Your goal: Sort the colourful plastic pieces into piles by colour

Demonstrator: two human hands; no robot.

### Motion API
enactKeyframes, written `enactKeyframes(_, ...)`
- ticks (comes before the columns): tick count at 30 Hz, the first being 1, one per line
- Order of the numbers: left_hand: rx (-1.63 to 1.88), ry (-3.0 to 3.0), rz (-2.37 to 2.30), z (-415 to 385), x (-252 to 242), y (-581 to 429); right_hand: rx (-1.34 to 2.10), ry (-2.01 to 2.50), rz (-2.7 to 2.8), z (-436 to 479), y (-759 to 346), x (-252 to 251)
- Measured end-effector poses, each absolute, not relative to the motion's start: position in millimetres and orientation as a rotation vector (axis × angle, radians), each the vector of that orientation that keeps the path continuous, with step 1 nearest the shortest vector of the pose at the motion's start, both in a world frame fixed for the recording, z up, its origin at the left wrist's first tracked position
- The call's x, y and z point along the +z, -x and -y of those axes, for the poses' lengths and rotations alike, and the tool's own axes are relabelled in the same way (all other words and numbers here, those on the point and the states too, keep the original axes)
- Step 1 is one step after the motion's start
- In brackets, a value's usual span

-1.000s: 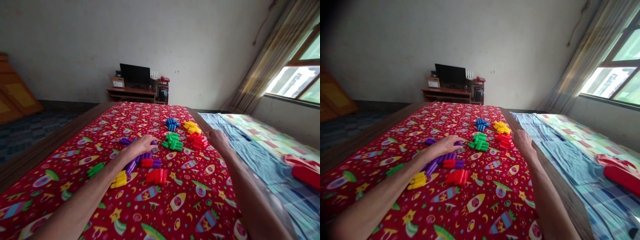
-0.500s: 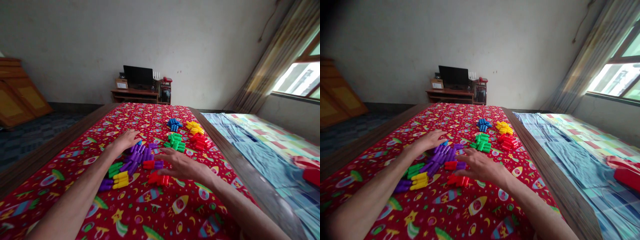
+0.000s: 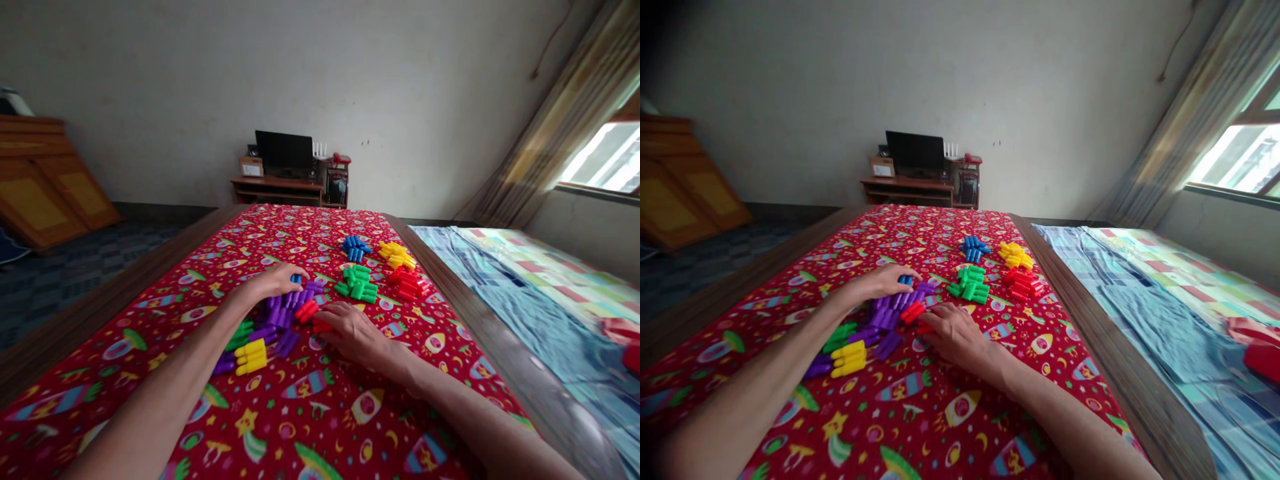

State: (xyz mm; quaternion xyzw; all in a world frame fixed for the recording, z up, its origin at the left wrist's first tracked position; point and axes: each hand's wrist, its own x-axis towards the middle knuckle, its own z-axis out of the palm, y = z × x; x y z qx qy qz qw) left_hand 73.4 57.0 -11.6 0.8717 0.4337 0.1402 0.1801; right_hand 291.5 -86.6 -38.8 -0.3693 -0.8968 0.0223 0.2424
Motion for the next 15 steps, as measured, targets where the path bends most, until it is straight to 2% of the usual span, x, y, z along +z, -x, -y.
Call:
enactKeyframes(7, 0.475, -2.171, -1.048, -50.1, 3.5, -74.9, 0.315, 1.028, 2.243, 83.9, -302.0, -28.3)
enactKeyframes(15, 0.592, -1.982, -0.851, -29.1, 5.2, -104.5, 0.280, 1.058, 2.036, 75.3, -310.4, -28.1)
